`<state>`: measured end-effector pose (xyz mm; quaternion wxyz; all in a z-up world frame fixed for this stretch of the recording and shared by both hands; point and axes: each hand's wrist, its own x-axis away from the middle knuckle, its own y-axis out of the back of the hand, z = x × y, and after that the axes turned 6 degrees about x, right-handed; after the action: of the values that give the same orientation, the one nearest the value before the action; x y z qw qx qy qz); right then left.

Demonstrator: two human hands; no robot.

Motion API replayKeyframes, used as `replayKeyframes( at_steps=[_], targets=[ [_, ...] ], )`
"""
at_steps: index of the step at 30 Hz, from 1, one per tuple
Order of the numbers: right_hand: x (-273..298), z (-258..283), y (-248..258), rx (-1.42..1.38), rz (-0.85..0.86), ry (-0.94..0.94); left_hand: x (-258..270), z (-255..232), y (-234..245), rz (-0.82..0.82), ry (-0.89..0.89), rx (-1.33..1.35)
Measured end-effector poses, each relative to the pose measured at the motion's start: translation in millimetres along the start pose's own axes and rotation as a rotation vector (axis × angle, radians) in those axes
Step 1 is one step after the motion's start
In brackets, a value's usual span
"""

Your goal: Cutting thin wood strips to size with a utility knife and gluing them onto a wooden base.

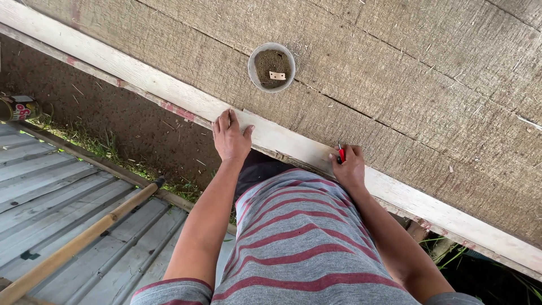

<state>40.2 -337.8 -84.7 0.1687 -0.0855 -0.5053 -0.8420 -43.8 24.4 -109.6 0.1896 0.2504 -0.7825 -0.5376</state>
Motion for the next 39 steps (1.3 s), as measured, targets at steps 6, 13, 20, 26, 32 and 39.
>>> replayKeyframes(
  at_steps=[6, 13, 20, 26, 32, 39],
  targets=[
    [1, 2, 0, 0.021, 0.023, -0.029, -2, -40, 43, 0.226, 0.102, -0.080],
    [0, 8, 5, 0.013, 0.050, -0.052, -1, -57, 56, 0.344, 0.179, -0.094],
    [-4, 4, 3, 0.026, 0.073, -0.045, -8, -74, 80, 0.480, 0.282, -0.095],
    [-4, 34, 25, 0.137, 0.144, -0.016, -15, -78, 79, 0.581, 0.321, -0.131],
    [-26, 50, 2, 0.141, 0.172, 0.266, -16, -78, 85, 0.613, 0.336, -0.103],
    [-58, 168, -30, 0.508, 0.482, 0.593, -13, -69, 75, 0.606, 0.342, -0.057]
  ],
)
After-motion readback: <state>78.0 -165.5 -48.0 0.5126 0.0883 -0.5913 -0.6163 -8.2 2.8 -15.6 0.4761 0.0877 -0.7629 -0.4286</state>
